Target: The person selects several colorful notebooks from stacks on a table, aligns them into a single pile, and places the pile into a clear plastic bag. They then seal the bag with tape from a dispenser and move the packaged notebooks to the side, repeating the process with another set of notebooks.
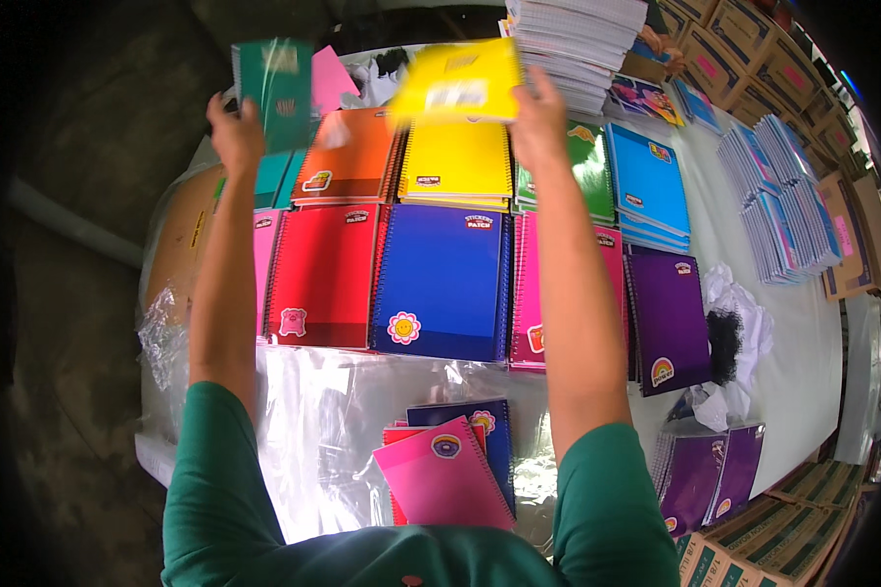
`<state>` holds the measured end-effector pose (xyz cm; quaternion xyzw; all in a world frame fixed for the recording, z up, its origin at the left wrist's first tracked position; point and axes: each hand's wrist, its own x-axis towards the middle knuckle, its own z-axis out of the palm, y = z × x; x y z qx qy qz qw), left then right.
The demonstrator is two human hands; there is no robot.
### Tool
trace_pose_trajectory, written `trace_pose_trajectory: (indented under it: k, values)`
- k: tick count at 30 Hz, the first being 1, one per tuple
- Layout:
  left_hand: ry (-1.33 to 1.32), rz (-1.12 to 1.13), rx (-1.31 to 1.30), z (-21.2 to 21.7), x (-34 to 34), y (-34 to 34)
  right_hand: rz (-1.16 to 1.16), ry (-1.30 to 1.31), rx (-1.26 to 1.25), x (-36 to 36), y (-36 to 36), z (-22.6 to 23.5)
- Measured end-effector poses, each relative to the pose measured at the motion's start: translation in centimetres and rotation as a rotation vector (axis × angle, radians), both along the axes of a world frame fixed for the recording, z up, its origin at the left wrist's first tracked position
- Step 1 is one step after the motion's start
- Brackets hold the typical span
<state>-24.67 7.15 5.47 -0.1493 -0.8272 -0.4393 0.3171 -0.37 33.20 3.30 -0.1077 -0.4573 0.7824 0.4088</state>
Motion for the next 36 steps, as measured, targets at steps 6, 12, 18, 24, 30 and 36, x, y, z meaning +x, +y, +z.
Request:
trace_pose_trajectory:
  k: [6, 12, 18, 24, 30, 36]
  values:
    - [-0.637, -0.15, -0.705, -6.3, -5.8, 0.8, -0.45, 0.058, 0.548, 7.1, 1.5, 5.6]
    - [-0.761, -0.092, -0.757, -7.6, -1.4, 2.9, -0.146, 0.239, 0.219, 10.4, -0.2, 4.8]
    - [0.06, -0.384, -0.34, 1.4, 11.1, 1.3, -0.172, 0.172, 0.338, 16.7, -5.6, 5.1]
    - [-0.375, -0.643, 0.45, 2.5, 33.2, -13.1, -0.456, 0.034, 0.54, 30.6, -10.5, 8.3]
    - [-0.776, -0.431, -0.019, -13.2, 49.5, -23.0, 0.02, 0.295, 0.593, 33.4, -19.2, 4.6]
    - [-0.719, -0.406, 0.729, -1.7, 43.7, -27.5, 0.443, -0.631, 1.441, 37.0, -25.0, -11.4]
